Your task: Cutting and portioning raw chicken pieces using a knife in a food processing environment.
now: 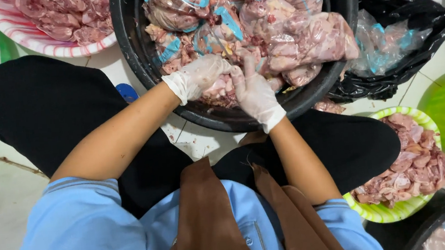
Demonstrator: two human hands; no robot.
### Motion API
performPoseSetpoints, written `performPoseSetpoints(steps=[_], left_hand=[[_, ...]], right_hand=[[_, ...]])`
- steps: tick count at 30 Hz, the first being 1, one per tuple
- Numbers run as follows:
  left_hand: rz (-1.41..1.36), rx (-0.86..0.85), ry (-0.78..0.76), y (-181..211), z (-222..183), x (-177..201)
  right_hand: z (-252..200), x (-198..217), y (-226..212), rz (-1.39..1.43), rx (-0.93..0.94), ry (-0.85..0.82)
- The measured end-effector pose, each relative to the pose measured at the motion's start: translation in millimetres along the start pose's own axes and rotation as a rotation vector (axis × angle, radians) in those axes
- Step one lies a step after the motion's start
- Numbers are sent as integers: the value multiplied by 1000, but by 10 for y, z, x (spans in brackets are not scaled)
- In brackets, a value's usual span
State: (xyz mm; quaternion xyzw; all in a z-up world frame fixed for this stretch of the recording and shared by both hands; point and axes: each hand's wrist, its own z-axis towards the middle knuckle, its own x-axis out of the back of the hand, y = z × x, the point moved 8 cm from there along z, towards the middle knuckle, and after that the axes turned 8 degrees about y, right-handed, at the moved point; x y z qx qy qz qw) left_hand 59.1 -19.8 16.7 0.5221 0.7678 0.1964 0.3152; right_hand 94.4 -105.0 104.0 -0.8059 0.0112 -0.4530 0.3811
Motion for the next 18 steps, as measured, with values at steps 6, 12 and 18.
performPoseSetpoints(steps=[6, 12, 18], left_hand=[[715, -162, 271, -28, 362, 346], [1099, -314, 391, 49, 321, 308], [631, -212, 301, 425, -440, 102]], right_hand=[[249, -174, 224, -416, -35, -57], [294, -133, 237, -270, -71, -78], [310, -69, 448, 477, -160, 20]])
